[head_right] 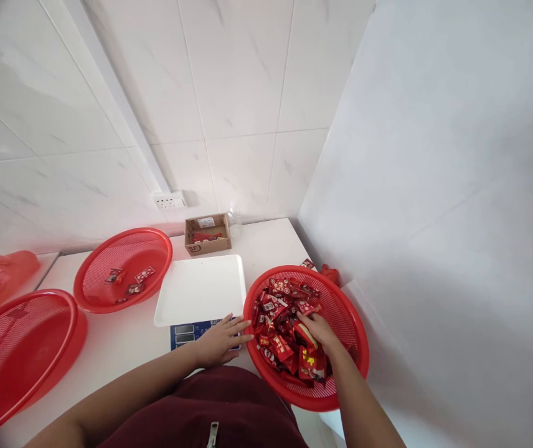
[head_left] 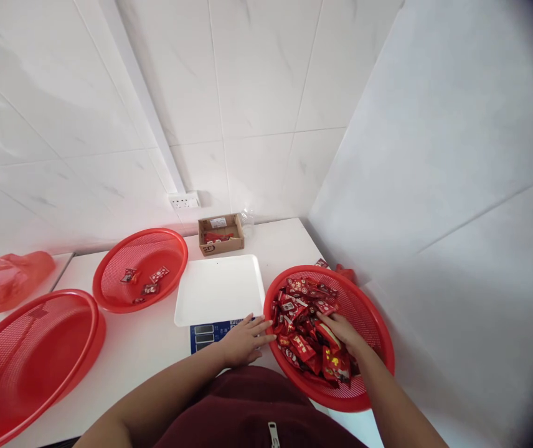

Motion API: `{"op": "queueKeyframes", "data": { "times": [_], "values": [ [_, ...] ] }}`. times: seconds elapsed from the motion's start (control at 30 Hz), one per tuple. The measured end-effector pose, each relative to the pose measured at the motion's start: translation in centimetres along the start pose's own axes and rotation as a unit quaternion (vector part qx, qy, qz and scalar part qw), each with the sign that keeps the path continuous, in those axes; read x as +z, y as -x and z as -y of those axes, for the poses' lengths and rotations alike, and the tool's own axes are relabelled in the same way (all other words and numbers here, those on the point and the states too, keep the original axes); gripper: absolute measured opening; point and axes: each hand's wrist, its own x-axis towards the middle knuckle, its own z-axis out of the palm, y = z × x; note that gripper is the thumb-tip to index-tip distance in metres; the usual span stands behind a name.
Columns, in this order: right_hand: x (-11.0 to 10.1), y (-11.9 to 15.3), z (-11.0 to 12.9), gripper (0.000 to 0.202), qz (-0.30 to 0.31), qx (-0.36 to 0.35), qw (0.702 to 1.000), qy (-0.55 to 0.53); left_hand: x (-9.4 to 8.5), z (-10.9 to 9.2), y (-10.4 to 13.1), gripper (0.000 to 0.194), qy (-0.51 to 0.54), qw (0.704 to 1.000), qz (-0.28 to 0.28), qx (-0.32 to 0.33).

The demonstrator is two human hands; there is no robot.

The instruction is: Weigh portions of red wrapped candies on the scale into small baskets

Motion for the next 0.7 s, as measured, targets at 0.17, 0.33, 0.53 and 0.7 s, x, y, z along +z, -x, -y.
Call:
{"op": "queueKeyframes", "data": {
  "times": [0.17,0.33,0.53,0.7],
  "values": [
    [0.4,1.2,0.8,0.032,0.026,0.012,1.000,0.010,0.1,0.1,0.0,0.056,0.013,1.000,-0.006,-0.002],
    [1.0,2.3,2.5,0.033,-0.025,-0.005,1.000,0.007,-0.6,-0.2,0.0,0.049,0.072,0.997,0.000,-0.026],
    [2.0,4.2,6.0,0.035,-0.088,-0.029,0.989,-0.117,-2.4,-2.3,-1.2,0.047,0.245,0.964,-0.058,-0.087],
    [4.0,6.8,9.5,0.035,-0.035,-0.027,0.968,-0.247,-4.3,-4.8,-2.9,0.068,0.576,0.803,-0.091,-0.122]
  ]
}}
